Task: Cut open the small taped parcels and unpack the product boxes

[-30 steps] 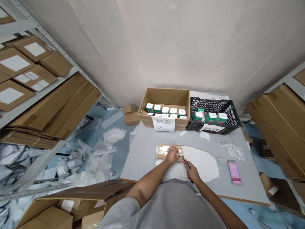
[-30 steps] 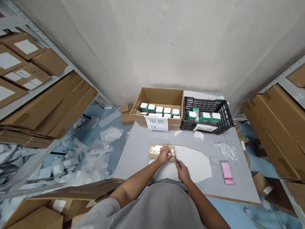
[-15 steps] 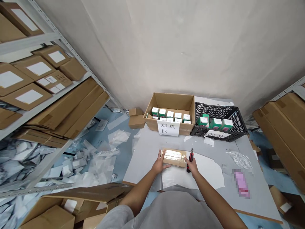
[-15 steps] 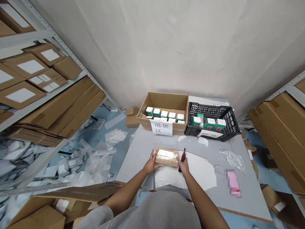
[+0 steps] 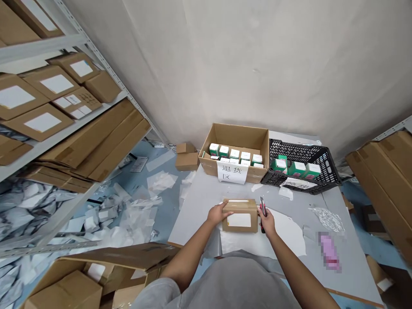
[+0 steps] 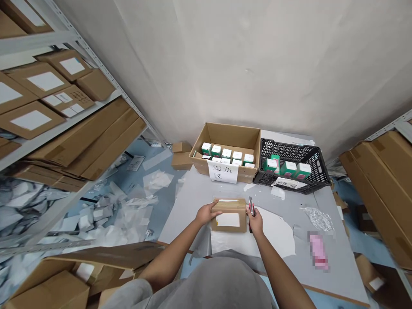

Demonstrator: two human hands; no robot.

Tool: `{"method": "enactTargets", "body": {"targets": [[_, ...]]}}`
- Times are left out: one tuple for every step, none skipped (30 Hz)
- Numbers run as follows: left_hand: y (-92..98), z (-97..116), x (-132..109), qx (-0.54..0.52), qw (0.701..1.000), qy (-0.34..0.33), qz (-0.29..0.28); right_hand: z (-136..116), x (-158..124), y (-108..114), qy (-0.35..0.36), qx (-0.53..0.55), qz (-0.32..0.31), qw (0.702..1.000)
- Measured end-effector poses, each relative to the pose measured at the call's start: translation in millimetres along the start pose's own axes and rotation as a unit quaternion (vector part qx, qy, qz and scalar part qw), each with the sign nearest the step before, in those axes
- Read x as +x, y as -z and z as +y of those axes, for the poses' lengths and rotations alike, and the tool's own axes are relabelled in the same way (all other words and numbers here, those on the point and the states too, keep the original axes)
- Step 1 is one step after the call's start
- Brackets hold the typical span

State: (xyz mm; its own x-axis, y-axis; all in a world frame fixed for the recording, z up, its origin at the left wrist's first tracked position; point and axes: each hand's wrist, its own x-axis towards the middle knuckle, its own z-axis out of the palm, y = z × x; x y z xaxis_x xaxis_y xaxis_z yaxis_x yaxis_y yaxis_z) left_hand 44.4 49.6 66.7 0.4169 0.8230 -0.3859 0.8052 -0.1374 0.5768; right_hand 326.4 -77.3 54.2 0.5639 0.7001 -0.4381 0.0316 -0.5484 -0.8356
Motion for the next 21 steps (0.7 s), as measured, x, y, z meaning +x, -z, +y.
{"method": "enactTargets", "body": {"targets": [[3.1, 1, 5, -0.008, 1.000, 0.012, -0.017, 0, -2, 3, 0.001, 0.007, -0.014, 1.000], [4.8, 2, 10, -0.023, 0.998, 0.032, -0.045, 1, -4, 6, -0.001, 0.011, -0.028, 1.000], [4.9, 3, 16, -0.041, 0.994, 0.059, -0.079, 2, -5, 8, -0.007, 0.014, -0.040, 0.999], [3.4, 4, 22, -0.059, 0.988, 0.089, -0.114, 5, -6, 10, -0.015, 0.017, -0.051, 0.998], [0.4, 4, 28, -0.074, 0.979, 0.120, -0.144, 7, -6, 11, -0.026, 0.022, -0.060, 0.998], [-3.7, 4, 34, -0.087, 0.971, 0.148, -0.164, 10, -7, 11, -0.036, 0.025, -0.066, 0.997], [-8.5, 4, 39, -0.097, 0.965, 0.169, -0.175, 13, -7, 11, -0.044, 0.027, -0.067, 0.996], [-13.6, 4, 44, -0.107, 0.960, 0.185, -0.181, 16, -8, 11, -0.048, 0.029, -0.066, 0.996], [-18.3, 4, 49, -0.119, 0.956, 0.198, -0.183, 19, -9, 11, -0.049, 0.033, -0.063, 0.996], [-22.5, 4, 54, -0.134, 0.951, 0.208, -0.185, 22, -10, 11, -0.048, 0.038, -0.060, 0.996], [-25.8, 4, 59, -0.150, 0.947, 0.218, -0.185, 24, -13, 12, -0.045, 0.044, -0.058, 0.996], [-28.3, 4, 64, -0.163, 0.942, 0.230, -0.183, 26, -16, 13, -0.042, 0.049, -0.057, 0.996], [-29.8, 4, 69, -0.172, 0.937, 0.246, -0.179, 28, -19, 14, -0.040, 0.053, -0.056, 0.996], [-30.7, 4, 75, -0.176, 0.933, 0.263, -0.172, 30, -22, 16, -0.038, 0.055, -0.055, 0.996], [-31.0, 4, 80, -0.176, 0.930, 0.279, -0.164, 31, -25, 17, -0.036, 0.055, -0.054, 0.996], [-30.9, 3, 85, -0.175, 0.928, 0.291, -0.155, 31, -27, 17, -0.033, 0.054, -0.053, 0.997], [-30.6, 3, 89, -0.172, 0.928, 0.299, -0.142, 31, -28, 17, -0.030, 0.050, -0.051, 0.997], [-30.1, 3, 93, -0.170, 0.929, 0.304, -0.124, 30, -27, 17, -0.028, 0.043, -0.048, 0.998], [-29.5, 3, 95, -0.171, 0.930, 0.308, -0.104, 29, -25, 16, -0.029, 0.032, -0.042, 0.998], [-29.0, 2, 96, -0.174, 0.930, 0.313, -0.080, 27, -22, 15, -0.032, 0.019, -0.032, 0.999], [-28.7, 2, 96, -0.183, 0.930, 0.315, -0.056, 24, -18, 12, -0.036, 0.007, -0.019, 0.999]]}}
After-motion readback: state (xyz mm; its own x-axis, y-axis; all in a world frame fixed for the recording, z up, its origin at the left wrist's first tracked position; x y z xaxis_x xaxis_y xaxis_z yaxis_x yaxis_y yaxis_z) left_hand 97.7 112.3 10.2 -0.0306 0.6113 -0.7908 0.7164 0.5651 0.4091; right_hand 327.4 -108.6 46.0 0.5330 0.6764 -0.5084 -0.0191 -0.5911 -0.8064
